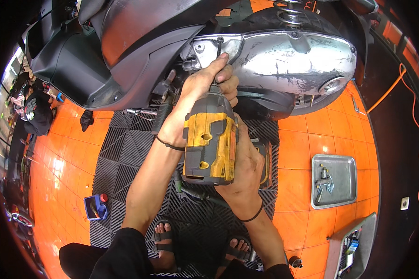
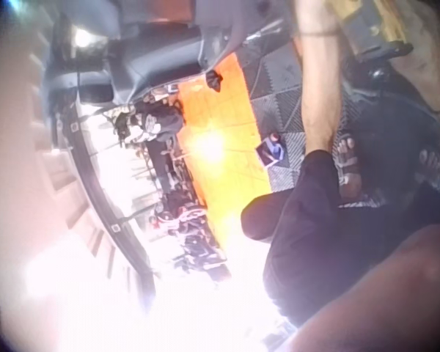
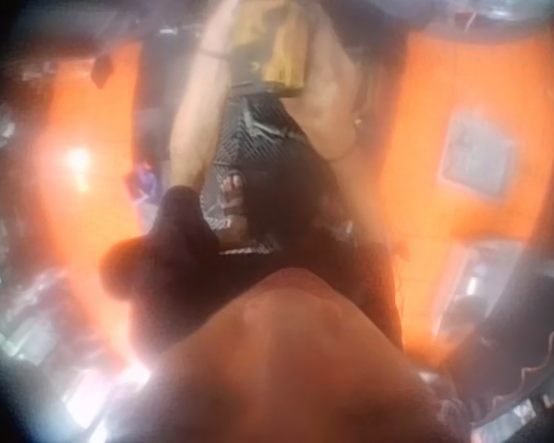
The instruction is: The person uses a power drill and their hands to remove and then re-insert bolts on the engine cover of a motorcycle, placing the fasteners into a metal tray.
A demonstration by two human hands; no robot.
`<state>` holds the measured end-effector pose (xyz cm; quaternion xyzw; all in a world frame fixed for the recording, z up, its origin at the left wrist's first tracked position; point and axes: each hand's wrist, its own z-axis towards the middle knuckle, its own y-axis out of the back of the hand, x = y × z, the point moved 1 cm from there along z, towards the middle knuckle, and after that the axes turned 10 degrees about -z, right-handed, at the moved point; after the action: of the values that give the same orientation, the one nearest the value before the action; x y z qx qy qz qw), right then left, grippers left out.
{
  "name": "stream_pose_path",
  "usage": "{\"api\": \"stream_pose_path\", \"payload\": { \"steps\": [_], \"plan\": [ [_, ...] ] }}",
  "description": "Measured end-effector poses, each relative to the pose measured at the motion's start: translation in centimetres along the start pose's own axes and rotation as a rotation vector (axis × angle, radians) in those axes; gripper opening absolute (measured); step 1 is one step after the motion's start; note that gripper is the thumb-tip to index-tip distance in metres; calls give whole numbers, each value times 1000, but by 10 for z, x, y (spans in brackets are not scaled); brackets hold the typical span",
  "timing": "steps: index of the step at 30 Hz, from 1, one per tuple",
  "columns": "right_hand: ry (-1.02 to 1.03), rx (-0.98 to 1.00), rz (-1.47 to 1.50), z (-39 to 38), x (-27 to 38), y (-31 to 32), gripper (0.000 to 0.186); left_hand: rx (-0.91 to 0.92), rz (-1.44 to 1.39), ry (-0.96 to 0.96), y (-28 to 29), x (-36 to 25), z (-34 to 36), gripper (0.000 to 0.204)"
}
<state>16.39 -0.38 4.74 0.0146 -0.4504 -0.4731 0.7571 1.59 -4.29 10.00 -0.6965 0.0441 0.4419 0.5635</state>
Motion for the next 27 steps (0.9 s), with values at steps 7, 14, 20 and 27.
{"api": "stream_pose_path", "payload": {
  "steps": [7, 14, 20, 27],
  "plan": [
    [13, -9, -90, 0, -3, -8, 76, 68, -4, 22, 15, -6, 7, 40],
    [25, 20, -131, 7, 3, -5, 77, -1, 20, -7, 17, -13, 8, 40],
    [14, 6, -107, 4, 1, -9, 72, 10, 43, 2, 13, -14, 10, 39],
    [45, 1, -116, 6, -5, -9, 60, 18, 58, -26, 14, -12, 14, 40]
  ]
}}
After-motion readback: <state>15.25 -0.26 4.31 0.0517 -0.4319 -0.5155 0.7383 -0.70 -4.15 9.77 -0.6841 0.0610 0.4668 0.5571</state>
